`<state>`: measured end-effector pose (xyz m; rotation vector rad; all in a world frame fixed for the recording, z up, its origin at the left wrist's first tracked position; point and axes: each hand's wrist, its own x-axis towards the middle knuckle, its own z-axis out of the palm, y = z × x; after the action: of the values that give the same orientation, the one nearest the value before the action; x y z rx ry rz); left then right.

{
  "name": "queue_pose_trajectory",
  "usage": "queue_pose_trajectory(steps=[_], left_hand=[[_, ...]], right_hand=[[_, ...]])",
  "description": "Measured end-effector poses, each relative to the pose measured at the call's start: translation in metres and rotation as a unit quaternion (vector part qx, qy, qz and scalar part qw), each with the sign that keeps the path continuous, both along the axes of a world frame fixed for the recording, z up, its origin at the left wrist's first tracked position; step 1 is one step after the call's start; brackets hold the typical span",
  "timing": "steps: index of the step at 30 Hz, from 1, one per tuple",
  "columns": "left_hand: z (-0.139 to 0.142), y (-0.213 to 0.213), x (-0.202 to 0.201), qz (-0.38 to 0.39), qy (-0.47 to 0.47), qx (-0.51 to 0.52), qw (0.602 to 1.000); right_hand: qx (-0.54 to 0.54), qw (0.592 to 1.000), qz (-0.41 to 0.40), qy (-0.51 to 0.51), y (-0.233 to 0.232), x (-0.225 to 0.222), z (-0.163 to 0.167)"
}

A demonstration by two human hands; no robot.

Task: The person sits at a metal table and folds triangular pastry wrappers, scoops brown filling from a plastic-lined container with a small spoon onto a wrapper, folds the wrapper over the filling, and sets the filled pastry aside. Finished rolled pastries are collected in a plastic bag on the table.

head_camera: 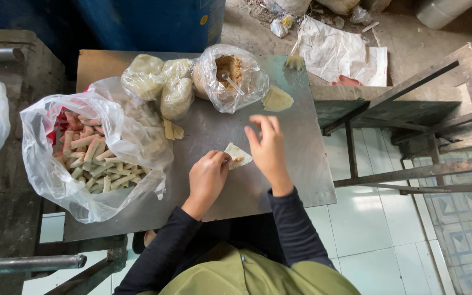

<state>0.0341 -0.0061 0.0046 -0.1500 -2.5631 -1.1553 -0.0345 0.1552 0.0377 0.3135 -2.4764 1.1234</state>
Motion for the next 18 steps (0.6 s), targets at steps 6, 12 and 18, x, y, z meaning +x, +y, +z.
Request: queue_pose_trajectory(steps=[6,12,18], left_hand=[[-0.01,0.002,-0.004,-0.007,0.051,-0.059,0.997],[-0.013,0.004,-0.002,-0.018,0.07,-0.089,0.993],[-0.008,-0.005,-0.001,-0.084,0.062,-0.131,0.986]], right_hand=[[0.123,0.99,-0.043,-0.062,0.021,0.046,-0.036],[0.109,0.991,-0.04,-0.063,0.016,0.055,-0.048],[-0.028,0.995,0.004,-0.094,0.003,0.062,-0.045]])
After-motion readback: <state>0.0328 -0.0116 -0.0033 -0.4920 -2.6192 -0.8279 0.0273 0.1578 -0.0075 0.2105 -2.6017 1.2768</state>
